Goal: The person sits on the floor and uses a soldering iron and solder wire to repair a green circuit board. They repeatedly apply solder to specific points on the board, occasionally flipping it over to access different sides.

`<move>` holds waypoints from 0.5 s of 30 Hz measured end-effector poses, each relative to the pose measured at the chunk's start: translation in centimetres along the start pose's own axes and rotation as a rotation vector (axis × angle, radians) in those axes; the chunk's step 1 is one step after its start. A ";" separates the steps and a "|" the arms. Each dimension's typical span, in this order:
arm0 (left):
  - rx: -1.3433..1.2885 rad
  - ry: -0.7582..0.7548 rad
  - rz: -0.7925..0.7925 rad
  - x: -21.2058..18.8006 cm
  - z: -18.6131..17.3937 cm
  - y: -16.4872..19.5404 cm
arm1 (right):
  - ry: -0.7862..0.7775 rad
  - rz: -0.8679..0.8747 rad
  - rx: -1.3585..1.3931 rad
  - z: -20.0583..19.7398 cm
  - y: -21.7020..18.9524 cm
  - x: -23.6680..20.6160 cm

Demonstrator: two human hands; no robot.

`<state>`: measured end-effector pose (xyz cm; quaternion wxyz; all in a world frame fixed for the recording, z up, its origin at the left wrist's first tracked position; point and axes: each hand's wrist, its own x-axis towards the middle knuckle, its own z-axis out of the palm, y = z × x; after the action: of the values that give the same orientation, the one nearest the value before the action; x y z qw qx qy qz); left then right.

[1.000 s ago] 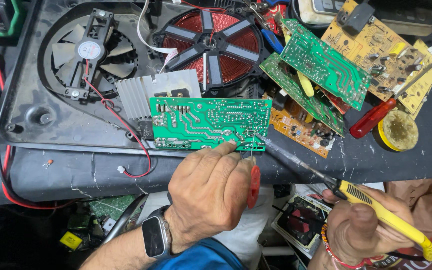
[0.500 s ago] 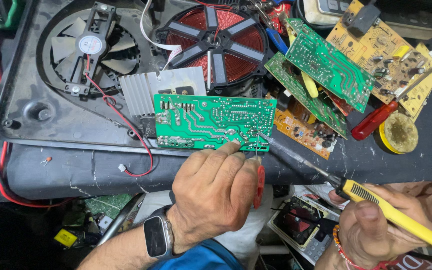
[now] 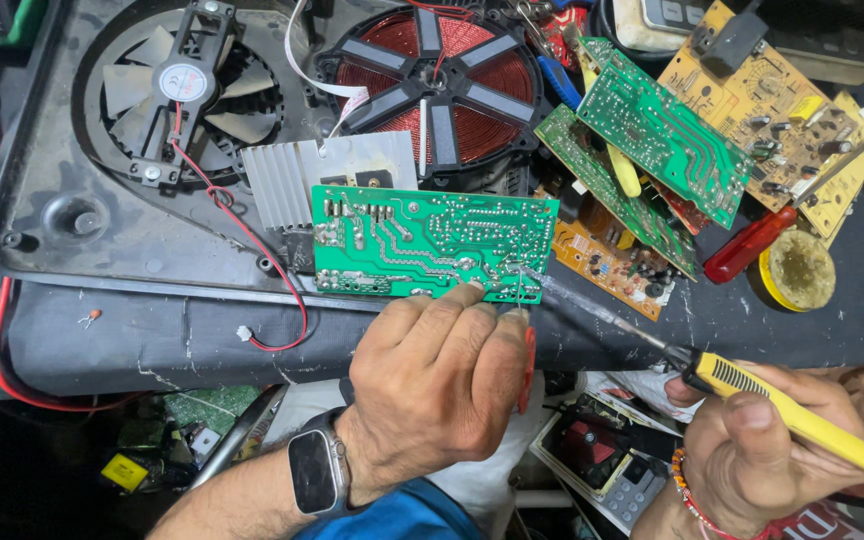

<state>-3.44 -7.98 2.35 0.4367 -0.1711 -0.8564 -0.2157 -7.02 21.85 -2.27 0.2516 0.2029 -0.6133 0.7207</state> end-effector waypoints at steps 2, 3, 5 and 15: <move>0.009 -0.002 0.009 0.2 0.0 0.0 | 0.007 0.001 -0.012 0.1 0.0 0.0; 0.014 -0.004 0.012 0.3 -0.1 0.0 | 0.007 0.001 -0.023 0.1 0.0 0.0; -0.018 -0.009 -0.001 0.7 -0.4 0.0 | 0.015 -0.012 -0.069 -0.2 0.1 -0.2; -0.280 0.011 0.143 -0.5 -2.8 -0.5 | 0.417 0.161 0.325 -11.9 1.9 -4.3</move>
<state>-1.49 -9.94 3.28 0.4274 -0.2897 -0.8013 -0.3021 -4.58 32.83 -8.34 0.2786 0.0387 -0.4389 0.8534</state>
